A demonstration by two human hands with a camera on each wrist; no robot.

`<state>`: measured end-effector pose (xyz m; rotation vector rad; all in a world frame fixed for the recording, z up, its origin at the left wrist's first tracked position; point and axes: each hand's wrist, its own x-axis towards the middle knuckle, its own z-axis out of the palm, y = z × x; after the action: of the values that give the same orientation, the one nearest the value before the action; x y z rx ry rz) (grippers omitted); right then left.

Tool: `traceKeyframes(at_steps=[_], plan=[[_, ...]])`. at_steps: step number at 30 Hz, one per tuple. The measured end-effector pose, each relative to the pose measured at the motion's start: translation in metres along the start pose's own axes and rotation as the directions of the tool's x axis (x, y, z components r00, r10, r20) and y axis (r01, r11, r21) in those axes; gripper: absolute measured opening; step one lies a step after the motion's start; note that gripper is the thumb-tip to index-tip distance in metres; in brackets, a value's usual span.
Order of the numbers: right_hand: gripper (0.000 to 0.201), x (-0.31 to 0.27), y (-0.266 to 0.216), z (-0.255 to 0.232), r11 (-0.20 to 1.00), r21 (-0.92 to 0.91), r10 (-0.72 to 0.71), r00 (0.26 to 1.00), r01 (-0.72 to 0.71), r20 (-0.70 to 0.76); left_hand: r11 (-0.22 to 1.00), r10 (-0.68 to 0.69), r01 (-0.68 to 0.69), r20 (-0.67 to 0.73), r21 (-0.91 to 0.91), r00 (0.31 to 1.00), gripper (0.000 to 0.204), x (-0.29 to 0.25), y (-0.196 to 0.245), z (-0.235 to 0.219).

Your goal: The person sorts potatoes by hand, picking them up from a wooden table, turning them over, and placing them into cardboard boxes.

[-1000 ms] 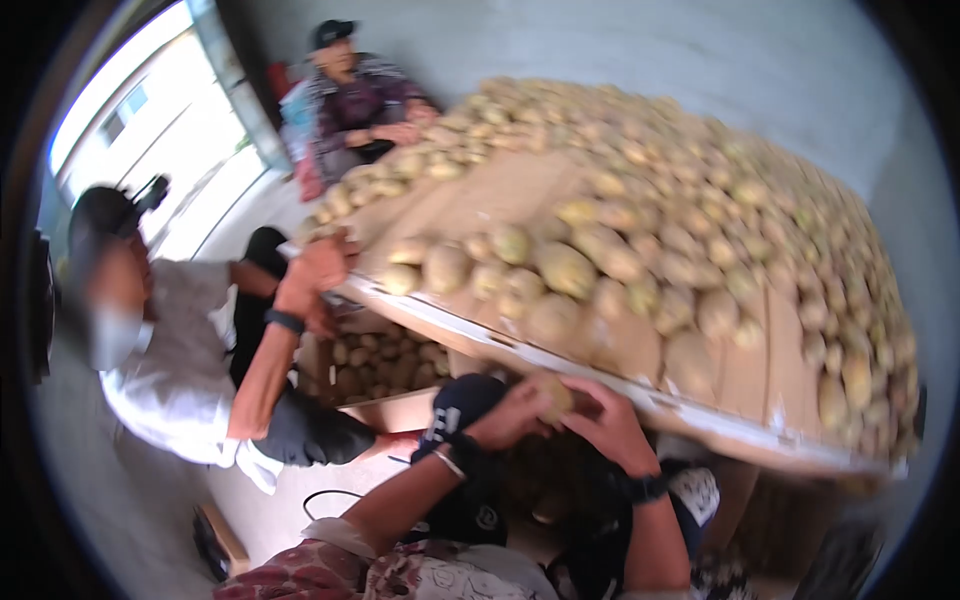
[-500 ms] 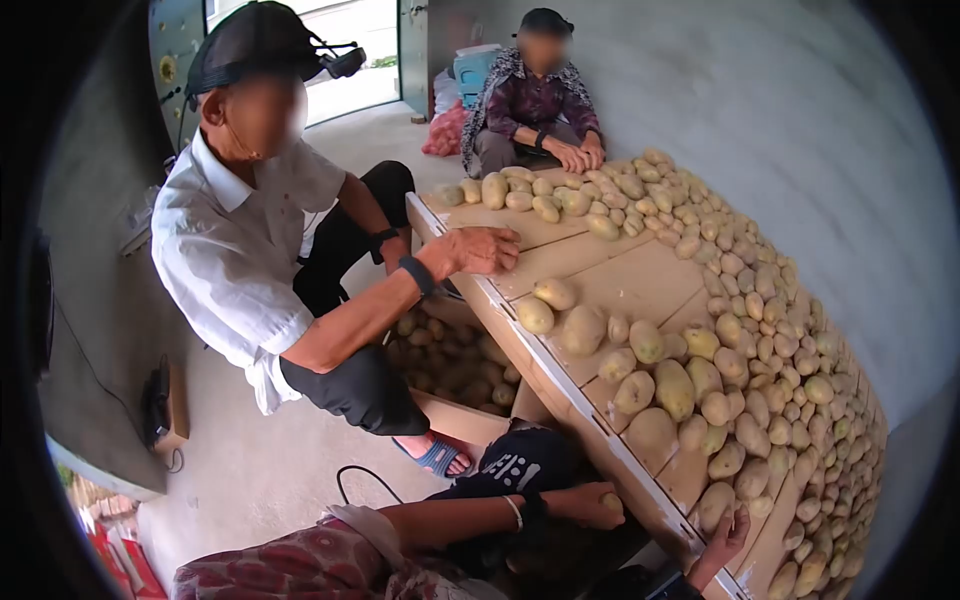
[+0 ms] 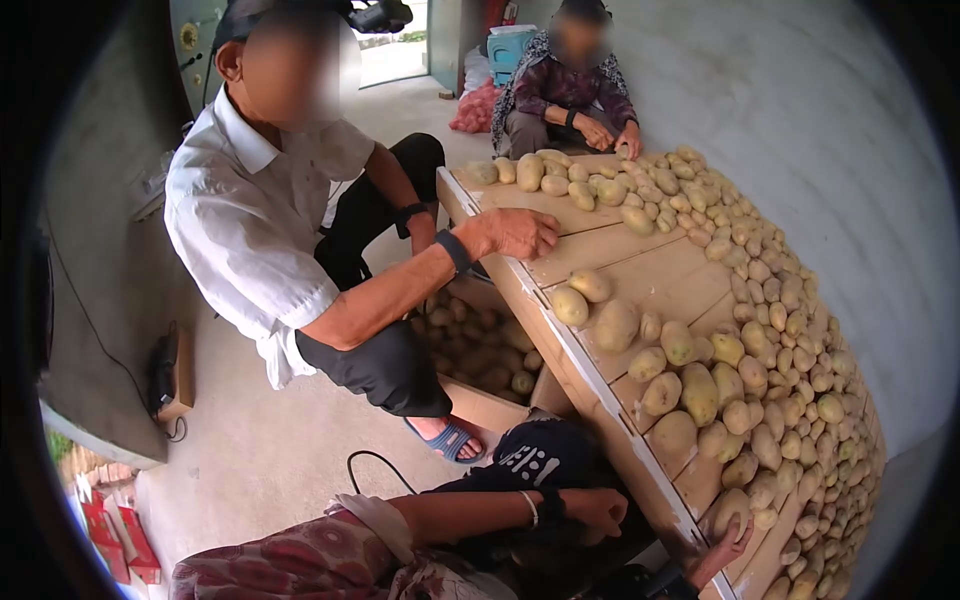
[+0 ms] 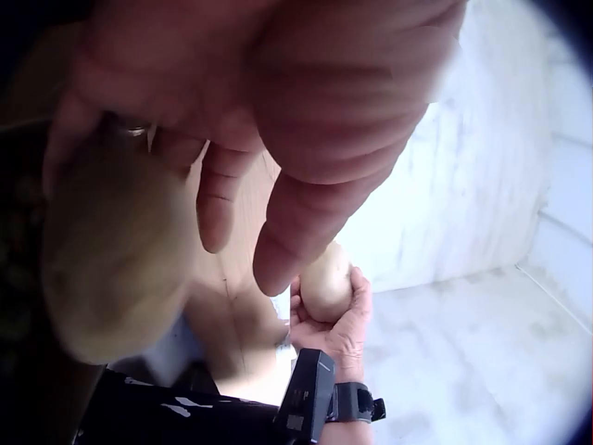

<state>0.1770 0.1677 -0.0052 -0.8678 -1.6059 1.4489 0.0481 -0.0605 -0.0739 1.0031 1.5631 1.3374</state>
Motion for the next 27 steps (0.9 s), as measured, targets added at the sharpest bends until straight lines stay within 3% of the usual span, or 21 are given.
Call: traceKeyframes(at_steps=[2,3,4,6,8,10,12,14,17,19,23,25,27], plan=[[0.046,-0.005,-0.004,0.0,0.989,0.084,0.123,0.992,-0.122,-0.013,0.998,0.057,-0.057,-0.064,0.008,0.996,0.022,-0.002,0.005,-0.002],[0.044,-0.018,-0.016,0.013,0.989,-0.127,0.074,0.997,-0.073,0.003,0.999,0.047,-0.046,-0.064,0.008,0.997,0.022,-0.001,-0.004,0.002],[0.044,-0.019,-0.006,0.014,0.99,-0.118,0.082,0.997,-0.081,0.003,0.994,0.112,-0.111,-0.144,0.015,0.983,0.023,0.005,-0.018,0.005],[0.04,-0.009,0.013,0.015,0.891,-0.33,-0.251,0.945,0.31,0.209,0.976,0.218,-0.209,-0.206,0.062,0.954,0.023,0.018,-0.025,0.003],[0.037,-0.001,0.014,0.017,0.875,-0.316,-0.32,0.928,0.367,0.19,0.989,0.144,-0.137,-0.159,0.057,0.977,0.023,0.015,-0.021,0.002],[0.034,-0.002,0.012,0.016,0.94,-0.266,-0.176,0.972,0.213,0.156,0.993,0.11,-0.104,-0.128,0.056,0.986,0.023,0.013,-0.015,0.001],[0.032,-0.01,-0.001,0.021,0.944,-0.275,-0.139,0.975,0.183,0.172,0.989,0.148,-0.142,-0.221,0.043,0.964,0.023,0.012,-0.022,0.005],[0.032,-0.012,0.0,0.02,0.92,-0.295,-0.209,0.959,0.259,0.191,0.99,0.144,-0.139,-0.203,0.038,0.968,0.023,0.014,-0.024,0.005],[0.034,-0.011,0.005,0.02,0.932,-0.259,-0.203,0.957,0.253,0.206,0.987,0.158,-0.15,-0.195,0.054,0.968,0.023,0.01,-0.018,-0.003],[0.035,-0.006,0.007,0.014,0.922,-0.268,-0.225,0.951,0.278,0.211,0.996,0.067,-0.062,-0.089,0.061,0.994,0.022,0.011,-0.013,-0.004],[0.036,-0.01,0.004,0.016,0.881,-0.361,-0.235,0.945,0.306,0.228,0.988,0.093,-0.079,-0.102,0.13,0.99,0.022,0.012,-0.02,-0.001],[0.036,-0.011,-0.001,0.016,0.865,-0.389,-0.24,0.943,0.316,0.232,0.997,0.045,-0.039,-0.077,0.068,0.996,0.022,0.015,-0.024,0.0],[0.039,-0.014,-0.002,0.019,0.96,-0.2,-0.152,0.964,0.197,0.22,0.994,0.091,-0.082,-0.136,0.074,0.987,0.02,0.017,-0.031,0.004]])
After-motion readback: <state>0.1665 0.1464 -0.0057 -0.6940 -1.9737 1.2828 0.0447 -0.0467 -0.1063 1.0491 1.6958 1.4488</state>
